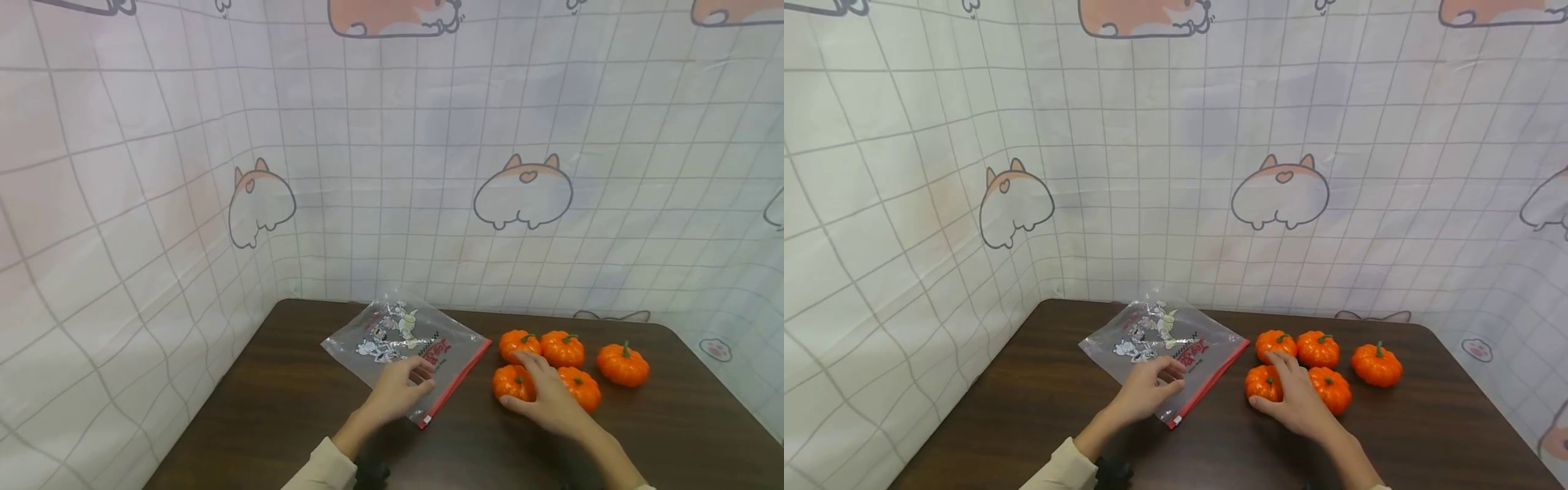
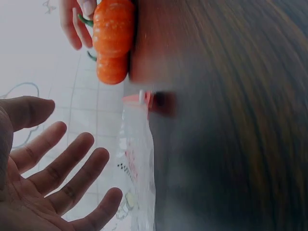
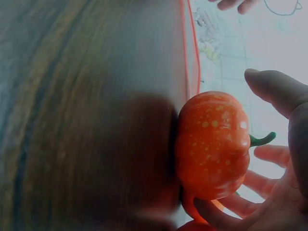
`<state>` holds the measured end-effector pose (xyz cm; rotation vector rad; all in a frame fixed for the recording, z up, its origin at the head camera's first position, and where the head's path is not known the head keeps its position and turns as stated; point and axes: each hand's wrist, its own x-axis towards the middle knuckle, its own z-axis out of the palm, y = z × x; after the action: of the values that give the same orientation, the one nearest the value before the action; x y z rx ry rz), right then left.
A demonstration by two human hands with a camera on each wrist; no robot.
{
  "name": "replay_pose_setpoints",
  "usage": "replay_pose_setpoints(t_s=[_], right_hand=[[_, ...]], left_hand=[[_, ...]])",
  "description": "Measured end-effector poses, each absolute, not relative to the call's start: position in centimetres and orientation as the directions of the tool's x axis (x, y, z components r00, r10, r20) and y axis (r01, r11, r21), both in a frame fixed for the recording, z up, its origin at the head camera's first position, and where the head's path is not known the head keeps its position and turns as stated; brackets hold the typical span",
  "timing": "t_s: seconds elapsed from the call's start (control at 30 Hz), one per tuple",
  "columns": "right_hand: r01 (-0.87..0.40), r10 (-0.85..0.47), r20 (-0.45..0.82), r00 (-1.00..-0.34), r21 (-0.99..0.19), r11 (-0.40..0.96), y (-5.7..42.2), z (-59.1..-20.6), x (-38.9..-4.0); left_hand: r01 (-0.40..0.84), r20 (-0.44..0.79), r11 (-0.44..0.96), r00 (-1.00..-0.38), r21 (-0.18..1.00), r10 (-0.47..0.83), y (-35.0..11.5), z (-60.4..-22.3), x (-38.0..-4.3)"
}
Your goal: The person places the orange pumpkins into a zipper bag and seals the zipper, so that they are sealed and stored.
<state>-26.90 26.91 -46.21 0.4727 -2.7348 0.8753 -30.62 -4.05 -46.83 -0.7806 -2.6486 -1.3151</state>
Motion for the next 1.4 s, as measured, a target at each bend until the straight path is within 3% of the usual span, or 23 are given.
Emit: replay_pose_setpoints(t_s=[0.23, 0.5, 0.9, 1.4], right_hand=[[-0.365, -0.243, 0.284, -0.928, -0.546, 0.755, 26.5, -46.5, -27.3], [-0.342, -0.249, 0.236, -0.939, -0.586, 0.735, 26.4, -46.9, -27.4], [-0.318, -0.254, 0.191, -0.948, -0.566, 0.76, 26.4, -46.6, -27.3], [-0.269, -0.256, 0.107, -0.961, -0.578, 0.77, 25.9, -46.9, -27.1]], left_hand=[[0.486, 0.261, 0.519, -0.856, 0.703, 0.447, -3.2, -47.3, -30.3], [0.502, 0.151, 0.638, -0.84, 0.584, 0.522, -3.0, -47.0, -29.7], [0.562, 0.169, 0.703, -0.818, 0.435, 0.55, -3.9, -46.9, -29.9], [0.584, 0.184, 0.714, -0.807, 0.386, 0.561, -4.7, -47.2, -29.8]])
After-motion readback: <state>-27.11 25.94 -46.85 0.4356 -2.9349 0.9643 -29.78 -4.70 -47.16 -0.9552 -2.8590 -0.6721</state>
